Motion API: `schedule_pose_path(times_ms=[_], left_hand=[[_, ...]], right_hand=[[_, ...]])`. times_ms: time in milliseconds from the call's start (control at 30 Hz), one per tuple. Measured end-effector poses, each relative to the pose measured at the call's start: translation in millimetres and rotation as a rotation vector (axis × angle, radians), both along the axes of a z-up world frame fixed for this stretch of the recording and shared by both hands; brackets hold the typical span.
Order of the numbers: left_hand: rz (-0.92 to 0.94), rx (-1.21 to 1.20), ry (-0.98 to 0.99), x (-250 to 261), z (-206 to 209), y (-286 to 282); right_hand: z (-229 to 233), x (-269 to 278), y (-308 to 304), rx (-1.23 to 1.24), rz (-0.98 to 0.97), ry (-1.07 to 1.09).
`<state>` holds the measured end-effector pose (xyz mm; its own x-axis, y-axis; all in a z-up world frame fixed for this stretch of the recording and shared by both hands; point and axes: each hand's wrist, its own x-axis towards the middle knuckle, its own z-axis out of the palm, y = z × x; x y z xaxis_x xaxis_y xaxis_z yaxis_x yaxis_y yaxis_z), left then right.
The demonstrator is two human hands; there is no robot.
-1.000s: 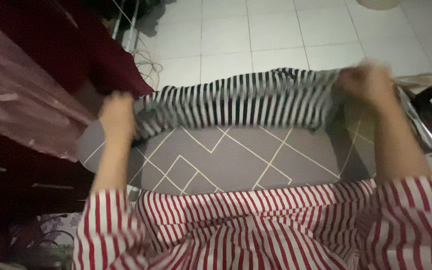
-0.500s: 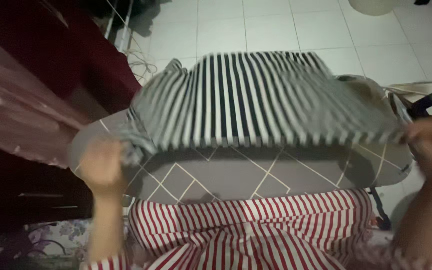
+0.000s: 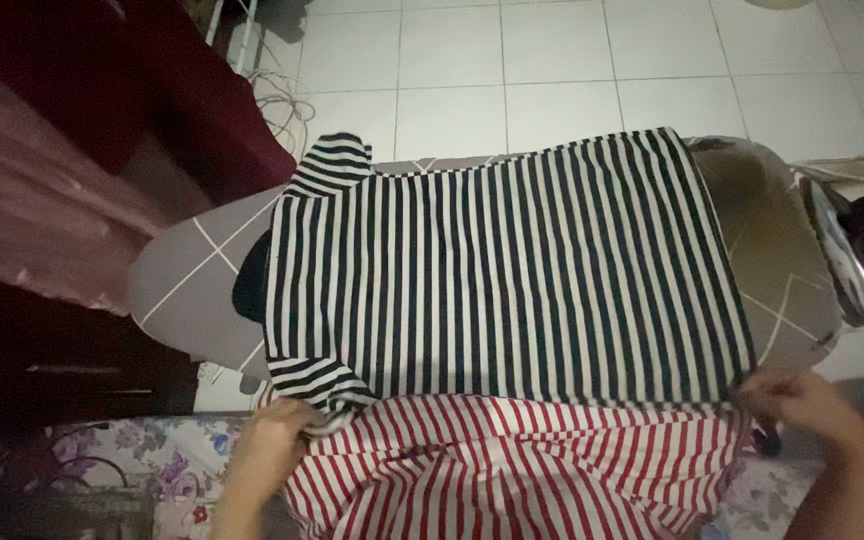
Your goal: The person prepares a striped polo shirt on an ironing board, irons the garment using an iron, and then folds it and places it on a stack of clothes.
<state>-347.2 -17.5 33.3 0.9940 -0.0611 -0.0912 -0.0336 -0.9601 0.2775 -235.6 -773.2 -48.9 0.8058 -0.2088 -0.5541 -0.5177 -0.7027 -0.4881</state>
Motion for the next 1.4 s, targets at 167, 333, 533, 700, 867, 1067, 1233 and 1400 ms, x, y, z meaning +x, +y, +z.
schedule_pose_path(times_ms=[167,333,533,700,867,1067,1233,1400], left_hand=[[0.628,-0.342,0.093,22,26,18],[0.646,-0.239,-0.412,98,-23,37],[0.826,-0.552,-0.405,97,-37,40],[0.922,-0.497,-0.341,62,-38,27],[0.798,-0.436,-0.386,45,-31,0],[0.992,-0.727,-0.111,49,31,-11],[0.957,-0.020,0.075,54,55,-14],[0.581,-0.012,-0.227,131,56,12]], right_hand=[[62,42,44,-0.305,-0.030,0.064],[78,110,122,-0.480,-0.118,-0.362],[82,91,157,-0.535,-0.089,-0.472],[88,73,144,-0.482,-0.076,-0.396],[93,41,140,-0.149,-0.127,-0.416],[94,29,123,-0.140,-0.371,-0.309],[90,42,101,-0.374,-0.171,-0.148],[92,121,98,-0.520,-0.050,-0.376]])
